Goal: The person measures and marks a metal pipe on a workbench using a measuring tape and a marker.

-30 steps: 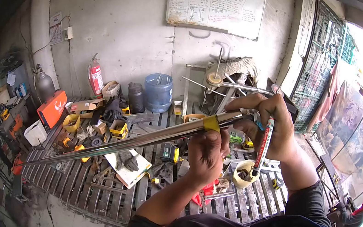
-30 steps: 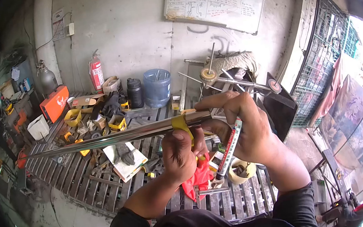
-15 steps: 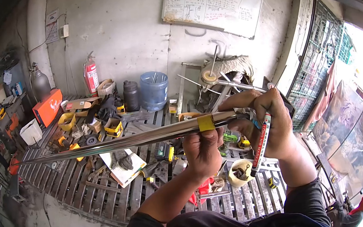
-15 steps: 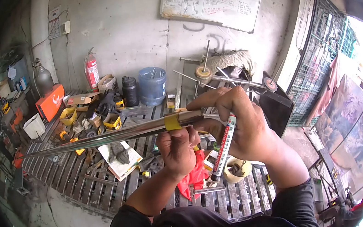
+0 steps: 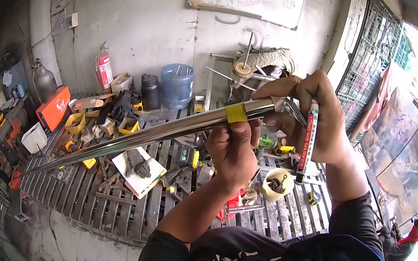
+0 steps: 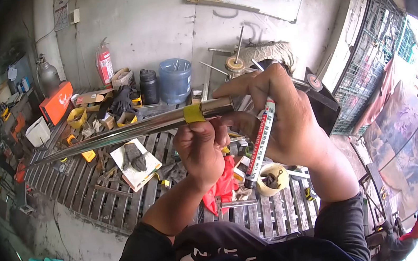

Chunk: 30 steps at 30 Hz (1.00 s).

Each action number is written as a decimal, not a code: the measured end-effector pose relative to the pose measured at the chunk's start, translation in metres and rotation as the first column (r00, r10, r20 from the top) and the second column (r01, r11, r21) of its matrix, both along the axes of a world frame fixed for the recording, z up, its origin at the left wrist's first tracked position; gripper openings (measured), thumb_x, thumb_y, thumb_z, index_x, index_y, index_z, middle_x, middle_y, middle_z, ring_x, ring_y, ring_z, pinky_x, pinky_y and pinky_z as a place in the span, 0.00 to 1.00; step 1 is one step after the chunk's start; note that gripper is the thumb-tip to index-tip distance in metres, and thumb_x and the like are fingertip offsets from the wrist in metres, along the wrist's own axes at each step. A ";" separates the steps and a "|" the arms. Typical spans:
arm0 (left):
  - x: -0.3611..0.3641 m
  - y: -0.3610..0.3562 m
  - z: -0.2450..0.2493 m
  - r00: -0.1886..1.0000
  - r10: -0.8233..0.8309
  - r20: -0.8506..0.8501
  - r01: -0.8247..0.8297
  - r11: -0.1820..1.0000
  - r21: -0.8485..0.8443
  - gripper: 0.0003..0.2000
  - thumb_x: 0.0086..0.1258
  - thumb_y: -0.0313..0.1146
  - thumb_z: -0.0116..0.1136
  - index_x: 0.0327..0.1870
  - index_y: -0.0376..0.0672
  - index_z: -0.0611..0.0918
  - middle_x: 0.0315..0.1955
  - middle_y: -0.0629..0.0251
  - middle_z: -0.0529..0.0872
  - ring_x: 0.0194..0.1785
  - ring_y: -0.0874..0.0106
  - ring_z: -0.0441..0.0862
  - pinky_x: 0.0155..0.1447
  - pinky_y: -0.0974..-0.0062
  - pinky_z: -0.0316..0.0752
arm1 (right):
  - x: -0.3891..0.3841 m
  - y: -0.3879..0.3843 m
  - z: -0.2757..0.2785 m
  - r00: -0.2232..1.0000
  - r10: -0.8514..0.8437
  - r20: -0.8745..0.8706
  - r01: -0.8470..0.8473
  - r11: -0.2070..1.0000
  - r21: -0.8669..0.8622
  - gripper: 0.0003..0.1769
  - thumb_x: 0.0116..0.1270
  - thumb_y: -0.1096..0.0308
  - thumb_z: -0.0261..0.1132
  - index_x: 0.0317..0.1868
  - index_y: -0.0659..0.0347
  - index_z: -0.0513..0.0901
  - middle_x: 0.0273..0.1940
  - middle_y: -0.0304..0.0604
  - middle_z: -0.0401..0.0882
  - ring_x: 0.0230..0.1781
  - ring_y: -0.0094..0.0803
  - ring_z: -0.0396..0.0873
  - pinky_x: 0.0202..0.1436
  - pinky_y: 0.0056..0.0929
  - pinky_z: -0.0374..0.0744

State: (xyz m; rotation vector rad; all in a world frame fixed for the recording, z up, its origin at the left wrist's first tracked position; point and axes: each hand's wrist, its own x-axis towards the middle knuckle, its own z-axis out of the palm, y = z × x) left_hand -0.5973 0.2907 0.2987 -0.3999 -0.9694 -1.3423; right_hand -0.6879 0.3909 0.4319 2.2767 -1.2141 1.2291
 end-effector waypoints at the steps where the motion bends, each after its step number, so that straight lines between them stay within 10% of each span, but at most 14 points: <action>1: 0.001 0.000 0.001 1.000 0.012 0.012 -0.012 1.000 -0.001 0.16 0.92 0.44 0.55 0.51 0.38 0.84 0.31 0.61 0.87 0.28 0.82 0.73 0.32 0.79 0.68 | 0.000 0.001 0.001 1.000 -0.005 0.005 0.005 1.000 0.000 0.29 0.68 0.79 0.81 0.43 0.58 0.63 0.56 0.59 0.92 0.56 0.42 0.93 0.56 0.34 0.88; 11: 0.020 -0.014 0.000 0.990 0.047 0.130 -0.028 0.989 -0.146 0.20 0.92 0.43 0.55 0.61 0.32 0.86 0.46 0.50 0.95 0.48 0.63 0.95 0.54 0.64 0.89 | -0.002 -0.005 -0.001 0.995 0.091 0.048 -0.092 0.996 0.019 0.25 0.71 0.85 0.73 0.43 0.60 0.61 0.56 0.60 0.91 0.53 0.39 0.93 0.48 0.32 0.91; 30: 0.006 -0.001 -0.007 0.998 0.034 0.053 -0.030 0.996 -0.083 0.16 0.94 0.40 0.50 0.50 0.36 0.83 0.38 0.64 0.87 0.33 0.80 0.73 0.44 0.73 0.79 | 0.005 0.009 0.007 0.980 -0.192 -0.054 0.195 0.979 0.060 0.25 0.69 0.71 0.83 0.45 0.61 0.69 0.51 0.55 0.93 0.45 0.33 0.91 0.47 0.32 0.84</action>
